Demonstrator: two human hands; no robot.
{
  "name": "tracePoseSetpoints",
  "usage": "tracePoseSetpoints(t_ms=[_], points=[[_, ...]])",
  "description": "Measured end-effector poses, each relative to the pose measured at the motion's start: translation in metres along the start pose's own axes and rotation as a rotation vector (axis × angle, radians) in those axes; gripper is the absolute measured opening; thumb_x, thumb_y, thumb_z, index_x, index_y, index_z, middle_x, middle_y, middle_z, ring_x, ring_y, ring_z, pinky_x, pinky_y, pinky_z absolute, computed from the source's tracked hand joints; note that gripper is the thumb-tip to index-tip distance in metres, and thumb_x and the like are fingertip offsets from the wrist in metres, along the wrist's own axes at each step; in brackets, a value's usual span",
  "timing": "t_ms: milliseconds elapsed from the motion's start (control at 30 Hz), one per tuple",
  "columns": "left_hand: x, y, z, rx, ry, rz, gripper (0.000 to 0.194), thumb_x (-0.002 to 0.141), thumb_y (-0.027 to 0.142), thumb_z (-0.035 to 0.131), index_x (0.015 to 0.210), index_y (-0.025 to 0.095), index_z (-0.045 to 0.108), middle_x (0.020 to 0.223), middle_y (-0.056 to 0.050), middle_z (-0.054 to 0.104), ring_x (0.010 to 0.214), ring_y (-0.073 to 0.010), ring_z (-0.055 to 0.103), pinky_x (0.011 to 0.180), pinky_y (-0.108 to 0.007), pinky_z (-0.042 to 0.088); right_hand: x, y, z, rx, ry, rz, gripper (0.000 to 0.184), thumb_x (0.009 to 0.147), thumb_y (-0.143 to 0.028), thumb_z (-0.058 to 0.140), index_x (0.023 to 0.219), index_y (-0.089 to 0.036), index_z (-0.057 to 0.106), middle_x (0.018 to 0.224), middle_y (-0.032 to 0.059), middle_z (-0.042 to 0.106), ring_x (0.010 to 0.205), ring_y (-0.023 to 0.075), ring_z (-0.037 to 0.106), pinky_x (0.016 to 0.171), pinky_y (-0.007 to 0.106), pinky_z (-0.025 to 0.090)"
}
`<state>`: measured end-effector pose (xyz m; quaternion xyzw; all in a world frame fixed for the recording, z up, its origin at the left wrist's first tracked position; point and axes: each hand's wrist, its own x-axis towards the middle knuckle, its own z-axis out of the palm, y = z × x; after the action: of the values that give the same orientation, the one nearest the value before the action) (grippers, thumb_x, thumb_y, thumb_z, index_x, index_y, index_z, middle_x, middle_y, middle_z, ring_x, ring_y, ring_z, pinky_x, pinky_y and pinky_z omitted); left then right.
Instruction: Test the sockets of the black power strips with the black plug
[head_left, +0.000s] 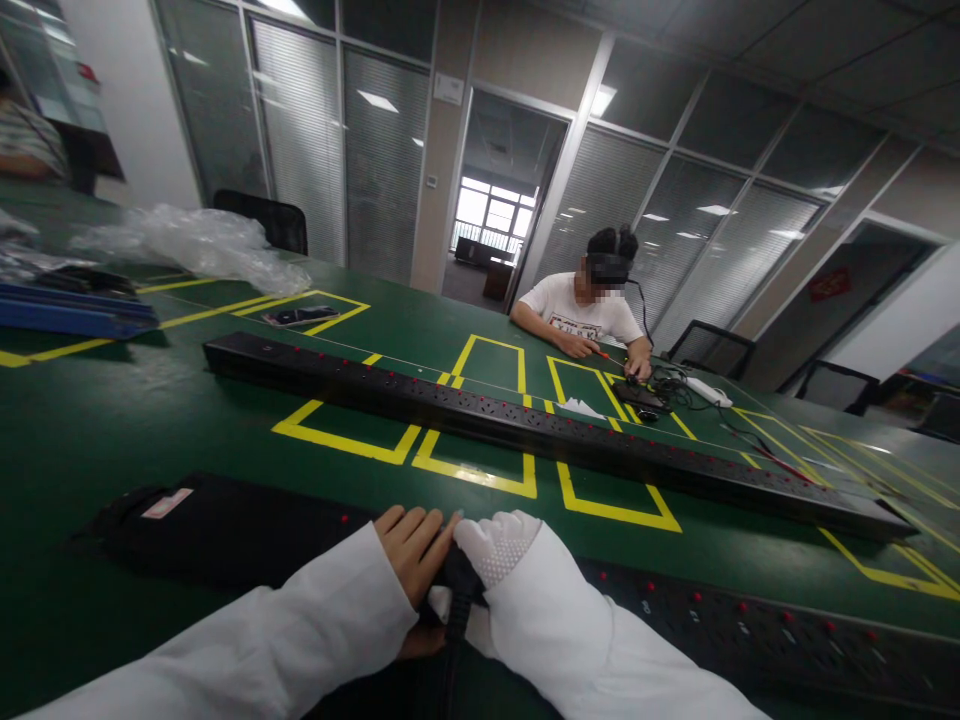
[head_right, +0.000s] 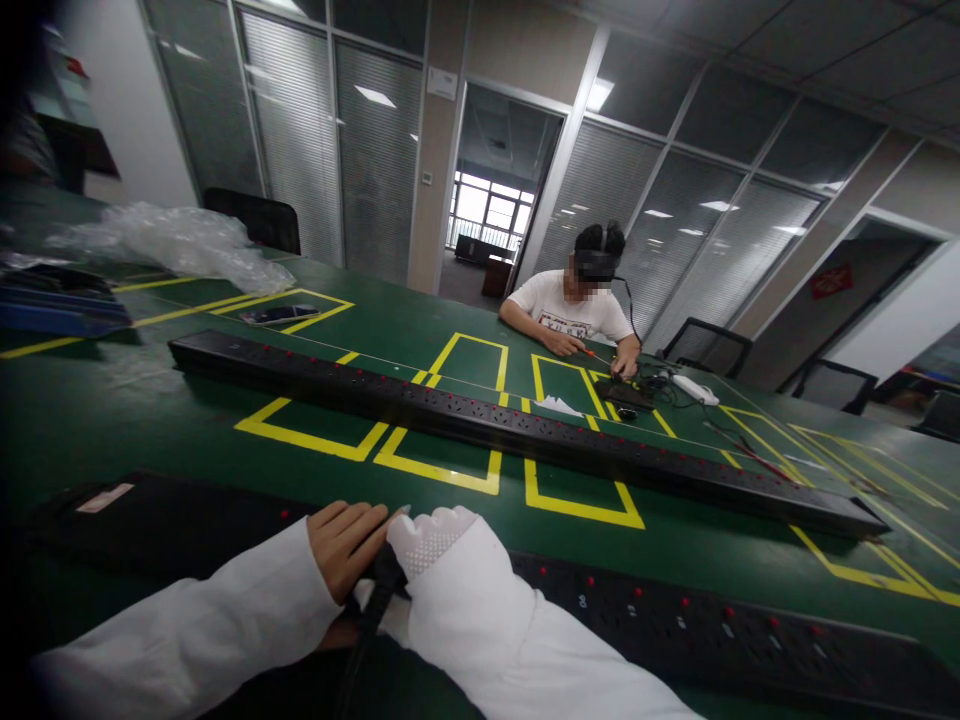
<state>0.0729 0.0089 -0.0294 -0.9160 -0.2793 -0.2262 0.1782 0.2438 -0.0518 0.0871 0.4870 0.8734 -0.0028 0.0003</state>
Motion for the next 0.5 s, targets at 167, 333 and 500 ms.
tracePoseSetpoints(t_ms=[167,333,500], points=[[-0.0017,-0.0034,-0.001,-0.055,-0.059,0.039,0.067,0.08,0.049,0.054,0.13,0.006,0.047,0.108,-0.018,0.063,0.089,-0.0321,0.058,0.071,-0.043,0.04,-0.0006,0.0,0.0009,-0.011,0.005,-0.001,0.031,0.093,-0.038,0.053,0.113,-0.014,0.057,0.103,0.006,0.061,0.085,0.0153,0.061,0.074,0.034,0.053],[-0.0031,-0.0052,-0.0006,-0.106,-0.087,0.04,0.079,0.073,0.053,0.053,0.134,0.004,0.043,0.112,-0.018,0.061,0.091,-0.0329,0.057,0.071,-0.044,0.039,0.0,0.0001,0.0025,-0.024,0.007,0.0,0.031,0.093,-0.038,0.053,0.113,-0.014,0.056,0.104,0.0061,0.061,0.085,0.0155,0.061,0.075,0.034,0.053],[-0.0029,-0.0041,-0.0006,-0.093,-0.085,0.036,0.077,0.072,0.049,0.051,0.135,0.006,0.041,0.111,-0.018,0.061,0.09,-0.0325,0.056,0.071,-0.043,0.037,-0.0002,0.0003,0.004,-0.039,0.011,0.003,0.032,0.093,-0.038,0.052,0.114,-0.015,0.056,0.104,0.0062,0.061,0.085,0.0156,0.061,0.075,0.034,0.052]])
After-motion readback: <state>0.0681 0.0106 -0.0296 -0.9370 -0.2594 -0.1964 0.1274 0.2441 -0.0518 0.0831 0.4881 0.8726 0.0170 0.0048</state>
